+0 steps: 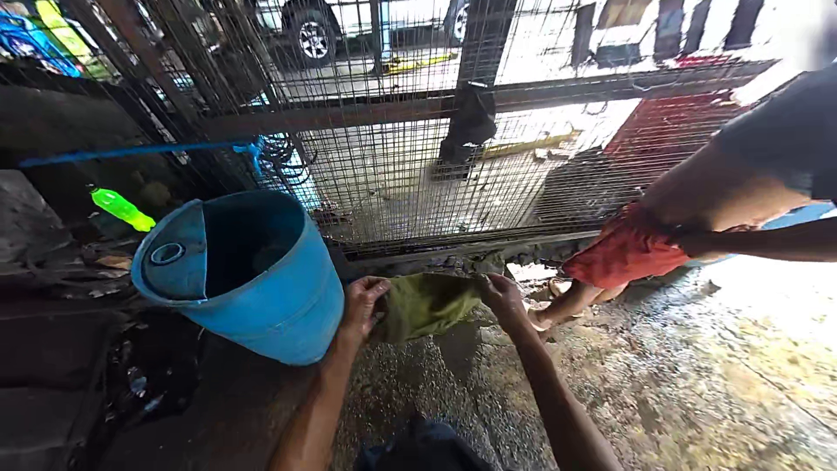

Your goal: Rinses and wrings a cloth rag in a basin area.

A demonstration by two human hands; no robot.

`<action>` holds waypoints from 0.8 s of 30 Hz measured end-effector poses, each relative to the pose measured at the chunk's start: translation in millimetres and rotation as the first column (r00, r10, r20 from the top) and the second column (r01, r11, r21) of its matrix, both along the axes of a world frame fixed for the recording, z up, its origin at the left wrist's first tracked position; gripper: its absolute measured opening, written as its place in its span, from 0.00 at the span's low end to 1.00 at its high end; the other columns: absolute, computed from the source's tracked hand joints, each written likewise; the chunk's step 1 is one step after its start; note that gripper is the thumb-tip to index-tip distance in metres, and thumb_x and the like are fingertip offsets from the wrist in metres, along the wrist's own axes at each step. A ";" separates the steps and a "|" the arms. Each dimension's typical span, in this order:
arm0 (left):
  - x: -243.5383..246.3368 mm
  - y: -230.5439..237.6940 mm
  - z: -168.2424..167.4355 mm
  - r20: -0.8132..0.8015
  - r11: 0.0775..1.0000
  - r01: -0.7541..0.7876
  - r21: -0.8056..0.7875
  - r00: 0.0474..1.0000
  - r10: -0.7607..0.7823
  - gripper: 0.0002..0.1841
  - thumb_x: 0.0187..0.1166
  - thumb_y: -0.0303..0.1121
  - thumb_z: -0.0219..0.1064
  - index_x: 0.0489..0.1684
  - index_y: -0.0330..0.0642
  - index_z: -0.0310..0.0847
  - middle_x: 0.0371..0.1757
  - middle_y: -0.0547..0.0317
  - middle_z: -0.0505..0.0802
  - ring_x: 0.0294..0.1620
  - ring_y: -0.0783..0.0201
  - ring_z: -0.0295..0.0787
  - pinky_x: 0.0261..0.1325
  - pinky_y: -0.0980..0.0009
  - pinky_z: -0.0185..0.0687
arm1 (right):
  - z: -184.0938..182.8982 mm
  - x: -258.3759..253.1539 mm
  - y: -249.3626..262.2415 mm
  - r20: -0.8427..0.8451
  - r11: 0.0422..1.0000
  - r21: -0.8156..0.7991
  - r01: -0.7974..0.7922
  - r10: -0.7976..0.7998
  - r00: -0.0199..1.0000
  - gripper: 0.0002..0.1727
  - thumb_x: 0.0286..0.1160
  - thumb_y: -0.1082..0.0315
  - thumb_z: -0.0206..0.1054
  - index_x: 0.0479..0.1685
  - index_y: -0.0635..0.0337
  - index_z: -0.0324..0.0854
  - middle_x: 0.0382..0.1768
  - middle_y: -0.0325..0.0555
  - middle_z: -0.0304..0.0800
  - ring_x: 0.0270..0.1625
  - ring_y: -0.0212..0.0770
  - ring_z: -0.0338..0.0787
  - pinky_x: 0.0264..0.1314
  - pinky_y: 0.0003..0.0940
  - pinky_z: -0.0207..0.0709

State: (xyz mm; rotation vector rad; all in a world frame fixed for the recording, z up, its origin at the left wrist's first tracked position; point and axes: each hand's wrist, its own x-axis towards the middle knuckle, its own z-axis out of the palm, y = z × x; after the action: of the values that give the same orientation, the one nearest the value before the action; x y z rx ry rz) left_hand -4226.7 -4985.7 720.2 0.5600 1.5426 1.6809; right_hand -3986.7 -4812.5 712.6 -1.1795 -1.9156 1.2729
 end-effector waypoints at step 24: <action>20.7 -29.6 -39.7 -0.387 0.906 0.383 0.183 0.875 -0.291 0.13 0.75 0.18 0.66 0.56 0.24 0.85 0.61 0.43 0.91 0.60 0.59 0.91 0.66 0.63 0.87 | 0.0 -29.3 -52.3 0.217 0.744 0.314 -0.589 0.548 0.808 0.16 0.86 0.65 0.57 0.48 0.66 0.89 0.32 0.47 0.92 0.33 0.36 0.90 0.45 0.37 0.87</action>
State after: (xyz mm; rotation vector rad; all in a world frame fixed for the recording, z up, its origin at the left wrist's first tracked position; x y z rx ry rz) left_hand -4206.0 -5015.3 680.5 1.2551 1.3654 1.5643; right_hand -4016.0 -4864.8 712.6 -0.4781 -2.5845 1.0539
